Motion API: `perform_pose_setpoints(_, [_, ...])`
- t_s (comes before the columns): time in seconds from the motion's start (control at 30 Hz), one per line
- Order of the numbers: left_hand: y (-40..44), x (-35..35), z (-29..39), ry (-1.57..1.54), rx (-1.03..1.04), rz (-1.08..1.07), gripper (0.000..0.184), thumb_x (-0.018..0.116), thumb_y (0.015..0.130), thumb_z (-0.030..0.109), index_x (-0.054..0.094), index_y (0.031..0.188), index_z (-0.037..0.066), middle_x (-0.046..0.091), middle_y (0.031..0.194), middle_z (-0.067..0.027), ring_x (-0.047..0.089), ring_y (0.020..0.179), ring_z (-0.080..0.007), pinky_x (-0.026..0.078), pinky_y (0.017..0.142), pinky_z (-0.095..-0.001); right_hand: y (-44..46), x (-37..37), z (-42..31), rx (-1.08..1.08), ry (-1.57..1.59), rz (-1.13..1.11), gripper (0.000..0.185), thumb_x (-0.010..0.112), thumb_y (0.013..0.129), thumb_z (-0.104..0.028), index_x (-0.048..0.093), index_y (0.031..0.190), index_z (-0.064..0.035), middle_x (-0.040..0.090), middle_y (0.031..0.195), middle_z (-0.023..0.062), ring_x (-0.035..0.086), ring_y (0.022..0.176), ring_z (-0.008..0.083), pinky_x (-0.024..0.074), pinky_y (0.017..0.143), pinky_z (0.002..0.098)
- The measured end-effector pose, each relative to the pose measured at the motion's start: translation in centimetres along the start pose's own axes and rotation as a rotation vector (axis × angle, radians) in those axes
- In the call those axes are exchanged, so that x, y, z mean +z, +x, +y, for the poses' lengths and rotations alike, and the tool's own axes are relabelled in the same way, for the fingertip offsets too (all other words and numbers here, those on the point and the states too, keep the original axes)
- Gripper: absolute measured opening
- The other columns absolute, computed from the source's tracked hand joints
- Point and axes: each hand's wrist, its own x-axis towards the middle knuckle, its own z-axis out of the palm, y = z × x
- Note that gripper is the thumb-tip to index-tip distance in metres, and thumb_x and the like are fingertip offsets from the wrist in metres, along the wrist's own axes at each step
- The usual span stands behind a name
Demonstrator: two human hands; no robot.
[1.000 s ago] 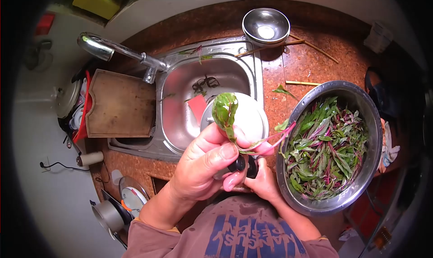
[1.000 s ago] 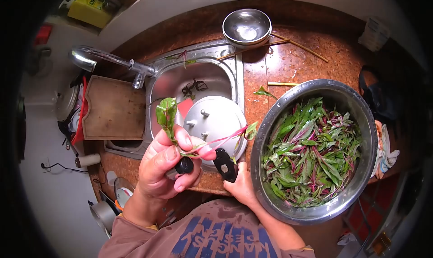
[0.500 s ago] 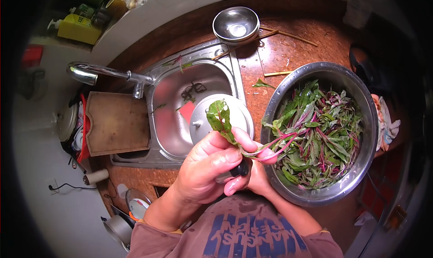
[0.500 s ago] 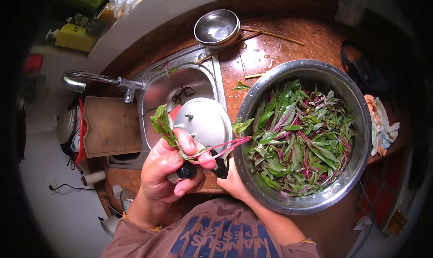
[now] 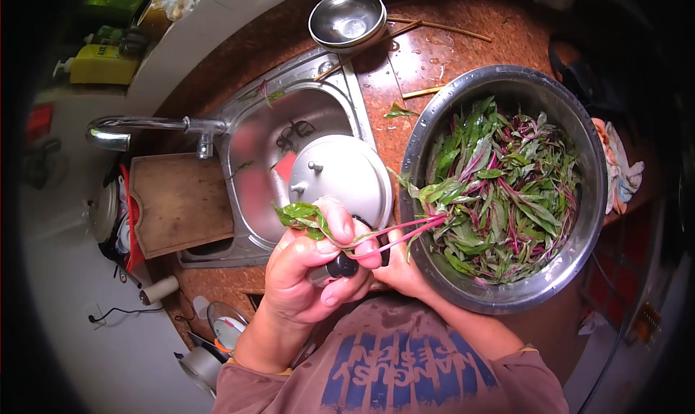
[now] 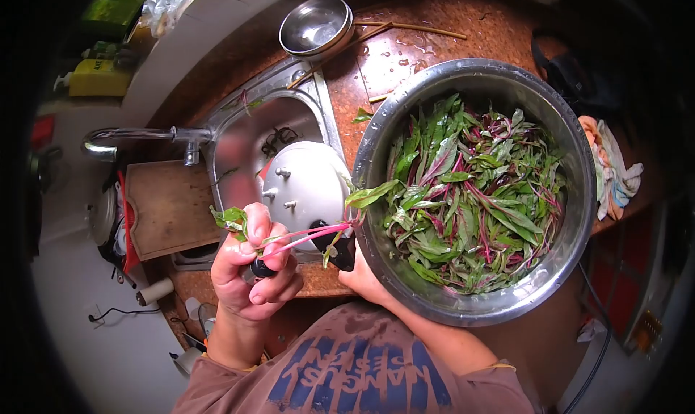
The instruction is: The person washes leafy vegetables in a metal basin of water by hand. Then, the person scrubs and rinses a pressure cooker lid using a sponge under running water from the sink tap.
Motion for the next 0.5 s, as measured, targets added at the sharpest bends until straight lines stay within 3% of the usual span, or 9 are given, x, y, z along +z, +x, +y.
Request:
perform_pose_setpoints(0.1, [0.7,0.7,-0.2,0.061,-0.001,-0.014,0.010,0.049,0.089,0.008,0.042,0.096,0.007,0.061,0.092,-0.0165,0.047,0.041,-0.0117,0.034,0.038,-0.0249,-0.2,-0.2,-0.1,0.011,0.011,-0.009,0.057,0.071,0.066,-0.018,0.052,0.115,0.0033,0.057,0.100,0.0254,0.057,0.096,0.0396,0.0447,0.087,0.0461])
perform_pose_setpoints(0.2, [2.5,2.5,-1.0,0.109,0.013,-0.131,0.024,0.052,0.088,0.008,0.047,0.111,0.005,0.063,0.097,-0.0219,0.046,0.039,-0.0114,0.035,0.037,-0.0224,-0.6,-0.8,-0.3,0.036,0.028,-0.043,0.057,0.071,0.066,-0.017,0.052,0.115,0.0031,0.057,0.100,0.0251,0.057,0.096,0.0391,0.0449,0.086,0.0458])
perform_pose_setpoints(0.27, [4.0,4.4,-1.6,0.213,-0.029,-0.068,0.054,0.055,0.087,0.008,0.039,0.138,0.005,0.063,0.106,-0.0287,0.045,0.038,-0.0115,0.035,0.036,-0.0198,-0.9,-1.0,-0.4,0.052,0.038,-0.059,0.057,0.071,0.066,-0.017,0.052,0.115,0.0031,0.057,0.100,0.0248,0.057,0.095,0.0387,0.0449,0.086,0.0456])
perform_pose_setpoints(0.3, [5.2,5.4,-2.0,0.336,-0.091,0.031,0.075,0.057,0.086,0.007,0.021,0.152,0.006,0.061,0.114,-0.0327,0.047,0.040,-0.0118,0.037,0.038,-0.0189,-1.0,-1.2,-0.4,0.058,0.044,-0.067,0.057,0.071,0.066,-0.017,0.052,0.115,0.0030,0.057,0.100,0.0247,0.057,0.095,0.0386,0.0450,0.086,0.0455])
perform_pose_setpoints(0.33, [5.9,5.4,-2.1,0.348,-0.167,0.007,0.074,0.053,0.087,0.001,0.018,0.152,0.004,0.062,0.113,-0.0269,0.059,0.059,-0.0119,0.046,0.054,-0.0180,-1.0,-1.3,-0.4,0.066,0.049,-0.072,0.057,0.071,0.066,-0.017,0.052,0.115,0.0030,0.057,0.099,0.0246,0.057,0.095,0.0384,0.0450,0.086,0.0454])
perform_pose_setpoints(0.4, [7.0,3.0,-4.5,0.926,-0.063,0.013,0.072,0.047,0.089,-0.005,0.015,0.153,0.004,0.063,0.112,-0.0195,0.061,0.085,-0.0107,0.047,0.076,-0.0197,-1.0,-1.4,-0.2,0.069,0.053,-0.087,0.056,0.071,0.066,-0.017,0.052,0.115,0.0029,0.057,0.099,0.0244,0.057,0.095,0.0381,0.0451,0.086,0.0452])
perform_pose_setpoints(0.43, [6.9,2.1,-4.9,1.174,0.016,0.005,0.070,0.050,0.091,-0.004,0.017,0.152,0.002,0.064,0.107,-0.0124,0.058,0.078,-0.0079,0.048,0.072,-0.0223,-1.0,-1.3,-0.1,0.069,0.058,-0.091,0.056,0.071,0.066,-0.017,0.051,0.115,0.0028,0.057,0.099,0.0243,0.057,0.095,0.0379,0.0451,0.086,0.0451])
perform_pose_setpoints(0.5, [6.6,1.3,-4.7,1.274,-0.031,0.031,0.065,0.051,0.091,-0.004,0.024,0.150,0.002,0.065,0.104,-0.0105,0.057,0.078,-0.0072,0.048,0.073,-0.0219,-0.9,-1.4,0.1,0.070,0.065,-0.096,0.056,0.071,0.066,-0.017,0.051,0.115,0.0028,0.057,0.099,0.0241,0.057,0.095,0.0376,0.0452,0.085,0.0448])
